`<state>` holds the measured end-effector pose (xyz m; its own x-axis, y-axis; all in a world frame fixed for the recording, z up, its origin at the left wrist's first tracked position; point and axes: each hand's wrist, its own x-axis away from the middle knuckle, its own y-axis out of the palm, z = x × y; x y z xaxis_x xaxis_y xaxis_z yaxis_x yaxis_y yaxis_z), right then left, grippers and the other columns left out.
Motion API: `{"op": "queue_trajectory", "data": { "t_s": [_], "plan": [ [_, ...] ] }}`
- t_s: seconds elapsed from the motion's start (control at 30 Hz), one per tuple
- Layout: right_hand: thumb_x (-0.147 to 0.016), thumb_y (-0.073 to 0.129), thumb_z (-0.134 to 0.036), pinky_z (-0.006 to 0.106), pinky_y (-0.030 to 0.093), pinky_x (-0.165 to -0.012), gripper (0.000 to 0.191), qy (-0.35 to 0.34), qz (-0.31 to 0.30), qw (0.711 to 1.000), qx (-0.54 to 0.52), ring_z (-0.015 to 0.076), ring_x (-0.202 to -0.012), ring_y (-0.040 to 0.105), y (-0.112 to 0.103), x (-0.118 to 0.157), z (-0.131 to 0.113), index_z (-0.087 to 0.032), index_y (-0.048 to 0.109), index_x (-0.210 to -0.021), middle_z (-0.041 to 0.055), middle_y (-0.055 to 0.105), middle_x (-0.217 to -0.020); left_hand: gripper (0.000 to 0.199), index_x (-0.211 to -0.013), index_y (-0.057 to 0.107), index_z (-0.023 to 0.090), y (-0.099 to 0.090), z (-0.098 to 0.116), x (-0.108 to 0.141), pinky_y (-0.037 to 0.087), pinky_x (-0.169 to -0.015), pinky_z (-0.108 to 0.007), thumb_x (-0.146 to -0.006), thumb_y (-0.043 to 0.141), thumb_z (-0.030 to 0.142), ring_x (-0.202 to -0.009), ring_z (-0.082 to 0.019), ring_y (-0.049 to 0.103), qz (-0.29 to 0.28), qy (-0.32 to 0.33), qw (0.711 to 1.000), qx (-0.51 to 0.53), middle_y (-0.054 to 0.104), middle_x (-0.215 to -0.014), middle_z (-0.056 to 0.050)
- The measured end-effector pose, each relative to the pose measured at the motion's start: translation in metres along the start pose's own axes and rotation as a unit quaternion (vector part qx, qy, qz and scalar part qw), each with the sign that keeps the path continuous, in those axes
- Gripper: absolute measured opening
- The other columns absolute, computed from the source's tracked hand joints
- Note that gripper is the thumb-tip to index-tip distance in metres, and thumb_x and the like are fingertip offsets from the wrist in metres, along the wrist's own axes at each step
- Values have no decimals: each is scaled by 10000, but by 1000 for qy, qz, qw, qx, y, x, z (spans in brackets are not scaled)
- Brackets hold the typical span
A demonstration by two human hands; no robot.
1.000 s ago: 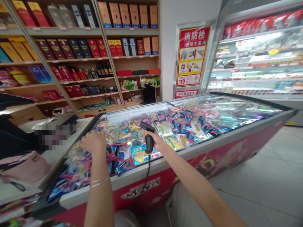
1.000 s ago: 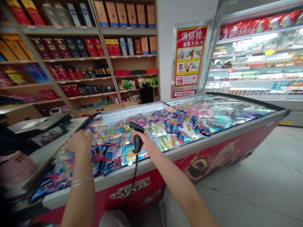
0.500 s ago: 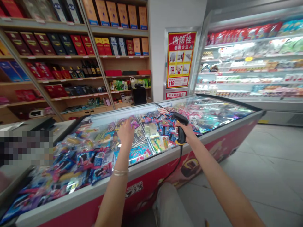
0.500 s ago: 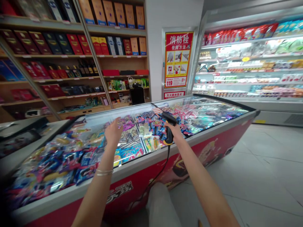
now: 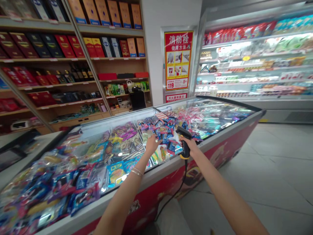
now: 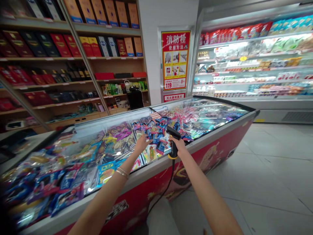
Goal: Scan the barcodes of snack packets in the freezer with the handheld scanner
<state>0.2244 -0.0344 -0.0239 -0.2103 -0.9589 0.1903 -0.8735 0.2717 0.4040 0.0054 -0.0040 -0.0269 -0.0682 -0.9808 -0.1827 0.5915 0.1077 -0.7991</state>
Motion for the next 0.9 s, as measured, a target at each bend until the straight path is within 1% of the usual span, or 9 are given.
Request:
{"op": "queue_trajectory", "data": {
  "t_s": [0.1, 0.23, 0.37, 0.47, 0.6, 0.67, 0.77, 0.83, 0.9],
  "plan": [
    [-595, 769, -143, 194, 458, -366, 146, 5, -6, 1000, -8, 99, -402, 534, 0, -2, 1, -127, 631, -641, 30, 631, -534, 487, -1216, 499, 166, 2, -7, -2, 461, -840, -354, -814, 606, 418, -986, -263, 625, -16, 5, 999, 47, 682, -1030, -129],
    [-602, 763, -129, 181, 451, -362, 133, 4, -4, 1000, 6, 90, -396, 525, 0, 0, 0, -119, 641, -655, 30, 633, -536, 510, -1217, 521, 158, 3, -11, -2, 467, -843, -376, -792, 636, 416, -940, -266, 634, -25, 13, 998, 63, 701, -980, -117],
    [-606, 767, -129, 168, 441, -355, 132, -6, -8, 1000, 22, 86, -394, 523, 0, 2, 0, -116, 645, -655, 24, 627, -526, 419, -1087, 630, 126, 4, -11, -4, 464, -868, -384, -786, 645, 416, -940, -273, 642, -41, 14, 997, 64, 705, -997, -136],
    [-611, 765, -129, 161, 434, -352, 129, -8, -6, 999, 33, 84, -390, 524, 0, 3, 0, -106, 648, -662, 27, 624, -518, 351, -1007, 675, 129, 5, -10, -5, 465, -874, -388, -793, 639, 404, -927, -268, 644, -49, 21, 997, 49, 709, -980, -133],
    [-596, 779, -134, 167, 450, -369, 157, -11, -6, 999, 30, 85, -392, 527, 1, 4, 1, -108, 641, -665, 35, 634, -528, 201, -890, 691, 150, 5, -10, -3, 459, -896, -376, -797, 642, 321, -948, -239, 627, -25, 52, 998, 20, 704, -971, -106],
    [-597, 783, -138, 172, 453, -367, 161, -7, -7, 1000, 29, 88, -388, 526, 1, 3, 2, -112, 635, -654, 31, 629, -516, 132, -821, 685, 164, 7, -10, -2, 459, -903, -378, -791, 647, 286, -954, -231, 622, -10, 55, 998, 12, 701, -962, -91],
    [-613, 775, -135, 174, 456, -367, 150, -5, -2, 999, 36, 94, -387, 534, 2, 3, 2, -114, 633, -654, 26, 626, -499, 95, -733, 660, 170, 10, -9, 0, 460, -921, -399, -786, 639, 246, -966, -236, 625, 21, 55, 998, 25, 700, -936, -83],
    [-626, 767, -130, 173, 458, -369, 140, 1, -1, 999, 48, 96, -388, 541, 3, 3, 2, -114, 631, -656, 28, 628, -498, 83, -751, 646, 170, 10, -8, -1, 472, -913, -394, -802, 608, 224, -976, -231, 631, 39, 59, 997, 41, 700, -947, -86],
    [-642, 753, -124, 173, 455, -366, 129, 16, -2, 998, 60, 95, -383, 539, 6, 4, 0, -116, 624, -645, 27, 627, -496, 86, -830, 630, 172, 5, -8, -2, 498, -873, -371, -833, 549, 202, -970, -215, 642, 50, 61, 995, 59, 699, -987, -91]
  ]
}}
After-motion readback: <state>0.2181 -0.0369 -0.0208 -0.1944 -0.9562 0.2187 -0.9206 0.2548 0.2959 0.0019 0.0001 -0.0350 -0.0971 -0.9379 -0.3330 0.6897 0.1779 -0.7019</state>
